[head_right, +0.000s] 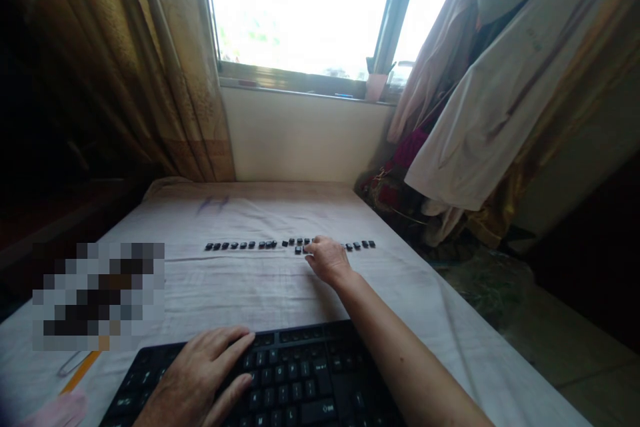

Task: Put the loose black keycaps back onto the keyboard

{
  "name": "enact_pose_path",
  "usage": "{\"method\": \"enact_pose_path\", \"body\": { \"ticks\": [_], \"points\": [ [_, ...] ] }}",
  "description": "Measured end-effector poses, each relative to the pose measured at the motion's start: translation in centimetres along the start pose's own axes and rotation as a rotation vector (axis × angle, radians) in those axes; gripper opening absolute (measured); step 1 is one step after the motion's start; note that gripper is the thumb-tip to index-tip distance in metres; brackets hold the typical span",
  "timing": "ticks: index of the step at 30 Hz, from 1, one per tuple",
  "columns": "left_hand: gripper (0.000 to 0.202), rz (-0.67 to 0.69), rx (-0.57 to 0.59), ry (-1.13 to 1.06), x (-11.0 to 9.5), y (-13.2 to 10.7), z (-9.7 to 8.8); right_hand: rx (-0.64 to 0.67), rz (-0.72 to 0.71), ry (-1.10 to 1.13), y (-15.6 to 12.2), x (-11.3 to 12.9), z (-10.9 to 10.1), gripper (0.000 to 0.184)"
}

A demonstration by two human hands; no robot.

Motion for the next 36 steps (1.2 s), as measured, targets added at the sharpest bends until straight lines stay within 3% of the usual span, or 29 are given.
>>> {"method": "enact_pose_path", "body": {
  "ticks": [8,18,22,31,36],
  "points": [
    [0.041,-0.006,0.016,-0.009,0.3,-0.2,0.5,0.019,-0.060,-0.099,3.4,1.4,1.2,0.026],
    [0.034,-0.083,0.012,-0.109,0.2,0.2,0.0,-0.002,-0.096,-0.025,2.7,2.3,0.7,0.023],
    [0.033,-0.101,0.027,-0.145,0.1,0.3,-0.1,-0.003,-0.104,0.069,0.2,3.1,-0.3,0.021],
    [0.034,-0.108,0.075,-0.154,-0.1,0.3,0.3,0.142,-0.175,0.428,-9.8,5.6,-1.6,0.012],
    [0.033,-0.043,0.011,-0.137,-2.1,0.6,-1.1,0.194,-0.221,0.419,-11.9,7.5,-0.8,0.014]
  ]
}}
Point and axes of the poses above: each hand's wrist, its own y-axis towards the middle knuckle, its own z-axis out of the palm, x = y × z, the point moved 10 cm from there along y, towards the middle knuckle, and after that the axes turned 3 degrees about -z, right-handed, at the moved point
